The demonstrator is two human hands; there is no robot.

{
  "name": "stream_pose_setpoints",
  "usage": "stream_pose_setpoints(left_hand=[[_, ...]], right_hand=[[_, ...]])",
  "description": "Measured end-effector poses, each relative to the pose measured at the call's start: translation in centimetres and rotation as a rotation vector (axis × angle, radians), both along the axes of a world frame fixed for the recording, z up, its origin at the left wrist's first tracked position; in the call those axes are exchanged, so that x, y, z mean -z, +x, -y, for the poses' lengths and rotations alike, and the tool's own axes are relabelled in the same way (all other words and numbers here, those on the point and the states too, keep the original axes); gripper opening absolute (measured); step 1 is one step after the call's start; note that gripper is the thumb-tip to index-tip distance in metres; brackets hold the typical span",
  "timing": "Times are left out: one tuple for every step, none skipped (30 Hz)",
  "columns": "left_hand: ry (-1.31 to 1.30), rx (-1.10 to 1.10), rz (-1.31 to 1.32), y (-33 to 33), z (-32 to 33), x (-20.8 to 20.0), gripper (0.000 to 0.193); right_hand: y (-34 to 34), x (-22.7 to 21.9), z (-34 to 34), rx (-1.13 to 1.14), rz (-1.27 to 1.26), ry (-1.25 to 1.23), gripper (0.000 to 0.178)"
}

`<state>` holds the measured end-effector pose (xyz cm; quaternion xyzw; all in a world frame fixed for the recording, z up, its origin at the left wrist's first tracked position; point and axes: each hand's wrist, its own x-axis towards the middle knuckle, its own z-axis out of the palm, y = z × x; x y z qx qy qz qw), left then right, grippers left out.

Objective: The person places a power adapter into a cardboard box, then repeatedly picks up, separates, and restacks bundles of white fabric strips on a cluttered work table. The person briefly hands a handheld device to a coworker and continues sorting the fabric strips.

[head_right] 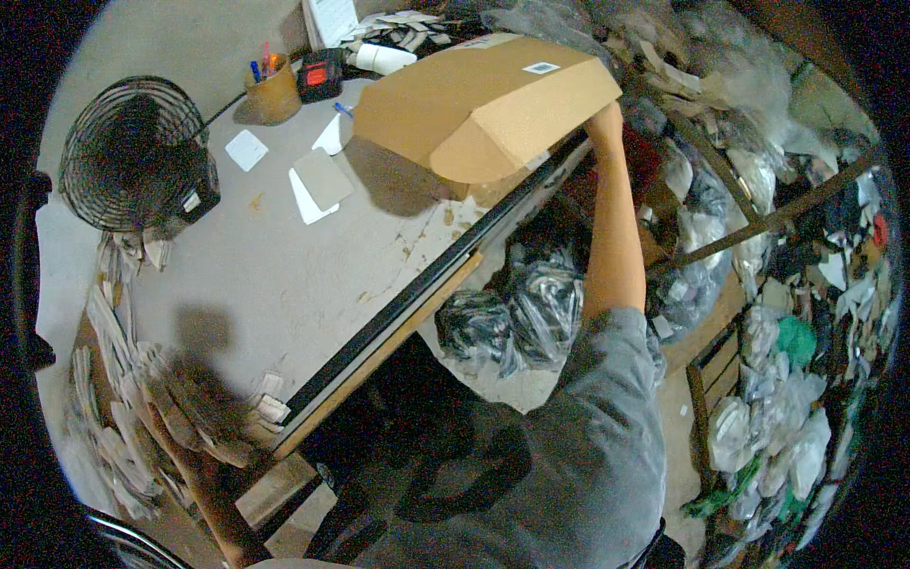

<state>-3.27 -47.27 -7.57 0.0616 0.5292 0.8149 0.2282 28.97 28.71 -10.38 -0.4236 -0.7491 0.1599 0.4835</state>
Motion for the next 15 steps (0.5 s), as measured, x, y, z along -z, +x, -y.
stream_pose_setpoints(left_hand=[[-0.011,-0.025,0.024,0.1,1.0,0.5,0.071],[0.001,-0.021,0.036,0.1,1.3,0.6,0.071],[0.021,0.007,0.051,-0.3,1.2,0.9,0.072],[0.046,0.045,0.049,-0.4,0.4,0.6,0.072],[0.033,0.066,0.027,-0.1,0.7,0.4,0.073],[0.029,0.112,0.005,-0.3,0.5,0.2,0.074],[0.028,0.152,-0.016,-0.4,0.4,0.0,0.074],[0.043,0.197,0.062,-1.7,0.5,0.2,0.074],[0.049,0.216,0.139,-2.3,1.1,0.2,0.074],[0.056,0.243,0.12,-2.0,1.0,0.0,0.075],[0.057,0.258,0.134,-2.1,1.1,-0.1,0.075],[0.057,0.273,0.15,-2.3,1.1,0.0,0.076],[0.059,0.28,0.167,-2.3,1.4,0.2,0.077],[0.061,0.283,0.14,-2.0,1.7,0.3,0.079],[0.034,0.263,0.164,-1.8,1.3,0.1,0.08]], right_hand=[[-2.5,-0.3,4.5,0.063,-0.008,-0.076,0.05],[-3.5,-1.3,8.8,0.145,-0.008,-0.133,0.05],[-3.1,-2.1,11.5,0.168,-0.024,-0.145,0.054],[-2.4,-1.5,12.3,0.225,0.051,-0.059,0.051],[-4.6,-2.4,17.4,0.067,-0.084,-0.002,0.041],[-5.3,-2.8,20.7,-0.024,-0.139,-0.047,0.035],[-6.0,-3.2,23.7,0.005,-0.038,-0.11,0.032],[-6.2,-1.0,24.3,0.003,0.013,0.131,0.03],[-8.1,-1.3,27.9,0.034,0.048,0.214,0.029],[-9.5,-1.3,29.7,-0.021,-0.001,0.289,0.028],[-10.7,-1.9,31.8,-0.024,-0.023,0.22,0.019],[-11.2,-2.1,33.4,-0.056,0.048,0.218,0.014],[-11.9,-2.3,35.0,-0.095,0.119,0.218,0.012],[-12.8,-2.7,36.8,-0.213,0.077,0.237,0.014],[-13.6,-2.9,38.5,-0.323,0.033,0.255,0.02]])
